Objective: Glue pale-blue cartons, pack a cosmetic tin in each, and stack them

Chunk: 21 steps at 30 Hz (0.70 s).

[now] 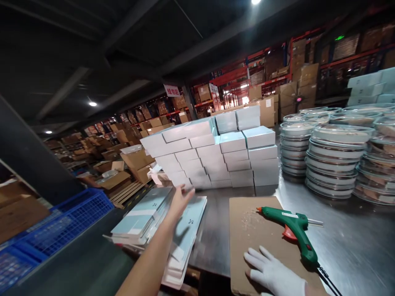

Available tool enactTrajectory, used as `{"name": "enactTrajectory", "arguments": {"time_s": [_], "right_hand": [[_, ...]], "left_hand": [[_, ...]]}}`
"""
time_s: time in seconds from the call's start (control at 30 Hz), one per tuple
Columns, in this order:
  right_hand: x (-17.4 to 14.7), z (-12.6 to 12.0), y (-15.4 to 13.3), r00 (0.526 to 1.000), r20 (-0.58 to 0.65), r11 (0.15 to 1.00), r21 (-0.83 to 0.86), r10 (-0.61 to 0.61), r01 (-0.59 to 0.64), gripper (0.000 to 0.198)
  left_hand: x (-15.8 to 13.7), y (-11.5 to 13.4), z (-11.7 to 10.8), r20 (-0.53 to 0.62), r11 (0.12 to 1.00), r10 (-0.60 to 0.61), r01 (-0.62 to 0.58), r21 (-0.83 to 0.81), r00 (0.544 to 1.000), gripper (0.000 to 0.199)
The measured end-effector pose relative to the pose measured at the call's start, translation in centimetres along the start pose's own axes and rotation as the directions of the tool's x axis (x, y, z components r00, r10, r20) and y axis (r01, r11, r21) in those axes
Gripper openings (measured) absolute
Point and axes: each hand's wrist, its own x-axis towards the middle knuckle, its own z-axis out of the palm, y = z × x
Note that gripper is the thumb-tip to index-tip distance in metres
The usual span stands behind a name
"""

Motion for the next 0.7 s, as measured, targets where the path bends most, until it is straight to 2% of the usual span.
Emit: {"name": "enactTrajectory", "arguments": {"time_s": [0.07, 0.17, 0.27, 0.37, 0.43, 0.47, 0.5, 0.53, 0.6, 0.63, 0.7], "right_hand": [[0.2, 0.0, 0.7, 1.000, 0.011, 0.999, -0.040, -0.019, 0.020, 0.061], [0.8, -0.5, 1.7, 1.000, 0.028, 0.994, -0.106, -0.014, 0.017, 0.071], [1.8, -1.3, 2.4, 0.993, 0.079, 0.982, -0.172, 0.090, -0.076, 0.078], [2.9, -2.5, 2.0, 0.968, 0.138, 0.963, -0.198, 0.211, -0.182, 0.076], [3.6, -3.3, 0.2, 0.966, 0.083, 0.966, -0.100, 0.246, -0.237, 0.060], [3.8, -3.8, -1.3, 0.964, 0.026, 0.965, 0.009, 0.263, -0.263, 0.055], [4.0, -4.3, -3.2, 0.956, -0.035, 0.946, 0.161, 0.292, -0.283, 0.059], [4.1, -4.9, -5.4, 0.942, -0.078, 0.898, 0.336, 0.327, -0.284, 0.068], [3.9, -6.6, -10.6, 0.923, -0.033, 0.691, 0.673, 0.384, -0.264, 0.088], [3.7, -7.7, -13.3, 0.937, 0.032, 0.577, 0.781, 0.347, -0.240, 0.089], [3.0, -10.1, -18.3, 0.964, 0.090, 0.411, 0.892, 0.252, -0.191, 0.088]], "left_hand": [[-1.2, -3.9, -2.4, 0.014, 0.973, -0.012, 0.009, 0.231, 1.000, 0.076], [-1.8, -8.3, -5.9, 0.007, 0.853, -0.129, 0.107, 0.511, 0.992, 0.087], [-1.5, -11.2, -7.9, 0.025, 0.738, -0.221, 0.150, 0.658, 0.975, 0.087], [-0.7, -12.9, -8.6, 0.062, 0.692, -0.224, 0.114, 0.713, 0.973, 0.084], [-0.1, -13.5, -8.6, 0.073, 0.677, -0.207, 0.089, 0.731, 0.976, 0.082], [0.1, -13.7, -8.5, 0.078, 0.673, -0.193, 0.074, 0.736, 0.978, 0.083], [0.2, -13.9, -8.5, 0.080, 0.669, -0.177, 0.060, 0.741, 0.981, 0.085], [0.2, -14.1, -8.4, 0.083, 0.667, -0.158, 0.044, 0.744, 0.984, 0.086], [-0.1, -14.4, -8.2, 0.087, 0.661, -0.117, 0.012, 0.750, 0.989, 0.088], [-0.4, -14.5, -8.2, 0.088, 0.655, -0.098, -0.002, 0.755, 0.991, 0.088], [-1.1, -14.4, -8.1, 0.091, 0.631, -0.062, -0.031, 0.775, 0.994, 0.091]]}}
